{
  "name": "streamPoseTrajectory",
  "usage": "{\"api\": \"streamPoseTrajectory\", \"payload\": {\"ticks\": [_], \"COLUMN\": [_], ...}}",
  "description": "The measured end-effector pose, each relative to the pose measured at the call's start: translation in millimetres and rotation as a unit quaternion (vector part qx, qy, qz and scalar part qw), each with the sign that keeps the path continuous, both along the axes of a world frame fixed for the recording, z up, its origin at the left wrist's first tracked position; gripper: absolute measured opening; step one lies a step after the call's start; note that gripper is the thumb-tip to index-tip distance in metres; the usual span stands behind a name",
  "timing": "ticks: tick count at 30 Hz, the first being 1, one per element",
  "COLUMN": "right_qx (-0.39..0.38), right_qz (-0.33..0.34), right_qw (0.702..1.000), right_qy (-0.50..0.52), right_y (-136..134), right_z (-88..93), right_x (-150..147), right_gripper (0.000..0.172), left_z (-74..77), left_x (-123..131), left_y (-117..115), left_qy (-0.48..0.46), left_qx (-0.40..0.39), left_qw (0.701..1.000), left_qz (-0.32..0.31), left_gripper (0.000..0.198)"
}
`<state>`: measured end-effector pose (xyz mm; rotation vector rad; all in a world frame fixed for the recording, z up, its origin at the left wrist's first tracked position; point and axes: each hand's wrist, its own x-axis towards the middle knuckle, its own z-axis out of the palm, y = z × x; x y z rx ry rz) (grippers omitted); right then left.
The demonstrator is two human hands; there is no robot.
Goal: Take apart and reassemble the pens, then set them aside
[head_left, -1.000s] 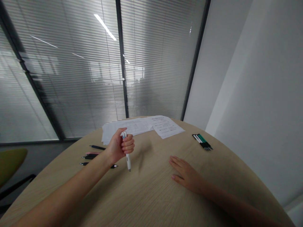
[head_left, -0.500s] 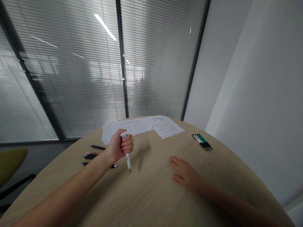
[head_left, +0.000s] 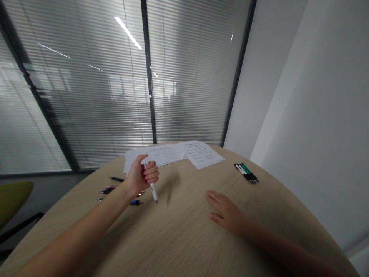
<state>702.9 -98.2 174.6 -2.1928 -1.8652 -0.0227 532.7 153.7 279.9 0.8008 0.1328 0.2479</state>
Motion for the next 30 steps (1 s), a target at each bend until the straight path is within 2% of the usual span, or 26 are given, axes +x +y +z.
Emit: {"api": "streamPoseTrajectory", "payload": {"ticks": [5,10,16,21,25,30], "right_qx": [-0.003,0.005,0.023,0.059,0.072,0.079], "right_qz": [0.001,-0.002,0.013,0.046,0.085,0.072], "right_qw": [1.000,1.000,1.000,0.997,0.992,0.985], "right_qy": [0.003,-0.002,-0.011,0.001,0.061,0.136], "right_y": [0.6,0.9,-0.2,-1.9,-6.6,-11.1], "right_z": [1.0,-1.7,-0.1,10.5,17.7,19.8], "right_x": [-0.6,0.5,-0.3,-16.9,-40.1,-60.6], "right_gripper": [0.054,0.052,0.049,0.034,0.029,0.018], "left_z": [-8.0,-27.7,-47.0,-47.6,-44.0,-46.5], "left_x": [4.6,14.5,20.8,22.2,23.0,23.8], "left_y": [-7.2,-35.0,-63.1,-78.9,-97.2,-112.6], "left_qy": [0.006,-0.024,-0.012,0.017,0.023,0.010], "left_qx": [-0.016,-0.091,-0.152,-0.163,-0.160,-0.111], "left_qw": [1.000,0.995,0.988,0.985,0.984,0.991], "left_qz": [0.011,0.045,0.029,0.056,0.072,0.073], "left_gripper": [0.037,0.047,0.056,0.057,0.051,0.035]}}
